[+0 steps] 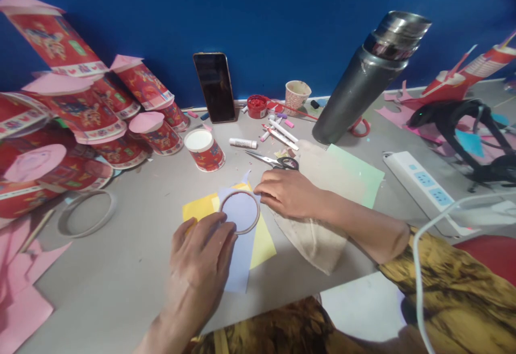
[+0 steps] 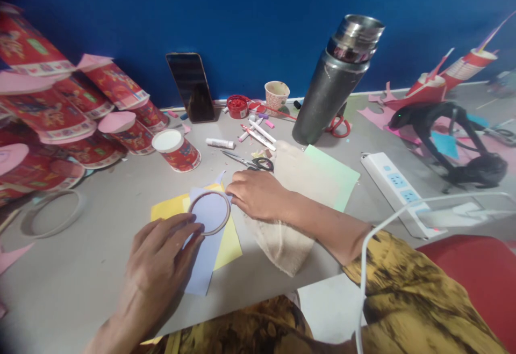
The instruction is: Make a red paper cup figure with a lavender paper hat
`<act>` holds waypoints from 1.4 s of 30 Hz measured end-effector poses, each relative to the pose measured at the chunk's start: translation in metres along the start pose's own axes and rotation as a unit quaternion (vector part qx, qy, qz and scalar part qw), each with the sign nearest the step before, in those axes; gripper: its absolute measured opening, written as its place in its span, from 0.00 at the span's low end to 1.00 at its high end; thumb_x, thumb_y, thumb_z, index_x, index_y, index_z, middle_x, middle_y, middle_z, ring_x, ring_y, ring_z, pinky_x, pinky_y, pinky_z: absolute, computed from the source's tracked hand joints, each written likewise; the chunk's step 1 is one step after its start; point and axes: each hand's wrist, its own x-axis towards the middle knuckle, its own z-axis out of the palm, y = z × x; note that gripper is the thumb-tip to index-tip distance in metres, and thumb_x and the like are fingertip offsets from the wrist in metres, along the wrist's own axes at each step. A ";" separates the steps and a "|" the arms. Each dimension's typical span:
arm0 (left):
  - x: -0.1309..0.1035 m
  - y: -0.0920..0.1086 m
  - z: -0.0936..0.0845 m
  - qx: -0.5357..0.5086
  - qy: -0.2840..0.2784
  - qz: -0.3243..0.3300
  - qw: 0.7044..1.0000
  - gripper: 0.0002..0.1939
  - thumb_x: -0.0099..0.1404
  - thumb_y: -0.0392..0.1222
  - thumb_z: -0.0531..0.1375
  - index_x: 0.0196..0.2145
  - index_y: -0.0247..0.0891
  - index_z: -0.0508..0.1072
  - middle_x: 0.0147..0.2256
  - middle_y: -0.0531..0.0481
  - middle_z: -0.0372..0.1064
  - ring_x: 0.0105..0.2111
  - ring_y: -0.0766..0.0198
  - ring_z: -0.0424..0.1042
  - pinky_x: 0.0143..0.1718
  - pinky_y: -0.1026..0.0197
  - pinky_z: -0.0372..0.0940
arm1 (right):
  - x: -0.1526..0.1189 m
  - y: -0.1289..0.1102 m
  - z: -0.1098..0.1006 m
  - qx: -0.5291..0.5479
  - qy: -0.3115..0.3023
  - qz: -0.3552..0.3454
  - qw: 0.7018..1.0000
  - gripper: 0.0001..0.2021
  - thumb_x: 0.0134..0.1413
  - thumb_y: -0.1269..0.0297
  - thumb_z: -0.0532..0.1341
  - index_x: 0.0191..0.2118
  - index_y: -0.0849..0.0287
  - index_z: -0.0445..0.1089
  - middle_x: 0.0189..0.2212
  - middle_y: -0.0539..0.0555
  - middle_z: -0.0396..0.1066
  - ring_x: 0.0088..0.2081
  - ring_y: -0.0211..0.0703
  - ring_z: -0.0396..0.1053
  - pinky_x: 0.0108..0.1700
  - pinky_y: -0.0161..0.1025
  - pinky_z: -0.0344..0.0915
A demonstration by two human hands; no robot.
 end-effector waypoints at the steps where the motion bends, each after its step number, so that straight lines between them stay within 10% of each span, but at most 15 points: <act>1: 0.000 0.000 0.000 0.002 0.001 0.000 1.000 0.09 0.69 0.31 0.63 0.46 0.38 0.74 0.46 0.41 0.77 0.43 0.52 0.76 0.53 0.42 0.65 | 0.000 0.000 0.000 -0.002 -0.002 0.002 1.000 0.09 0.69 0.65 0.59 0.48 0.60 0.76 0.43 0.58 0.75 0.44 0.48 0.70 0.43 0.41 0.60; 28: -0.008 0.002 -0.021 -0.024 0.011 0.051 0.998 0.11 0.68 0.28 0.63 0.45 0.40 0.74 0.39 0.46 0.79 0.47 0.51 0.78 0.58 0.40 0.63 | -0.001 0.003 0.007 -0.002 0.023 0.001 1.000 0.08 0.67 0.65 0.62 0.46 0.58 0.76 0.41 0.57 0.75 0.42 0.47 0.71 0.41 0.40 0.59; 42: -0.016 0.011 0.004 -0.020 -0.002 0.041 0.999 0.11 0.71 0.29 0.57 0.46 0.38 0.76 0.48 0.40 0.77 0.51 0.51 0.74 0.57 0.44 0.67 | -0.006 0.003 0.010 0.001 0.048 -0.022 0.999 0.08 0.68 0.65 0.60 0.48 0.57 0.76 0.39 0.57 0.76 0.42 0.47 0.73 0.44 0.41 0.65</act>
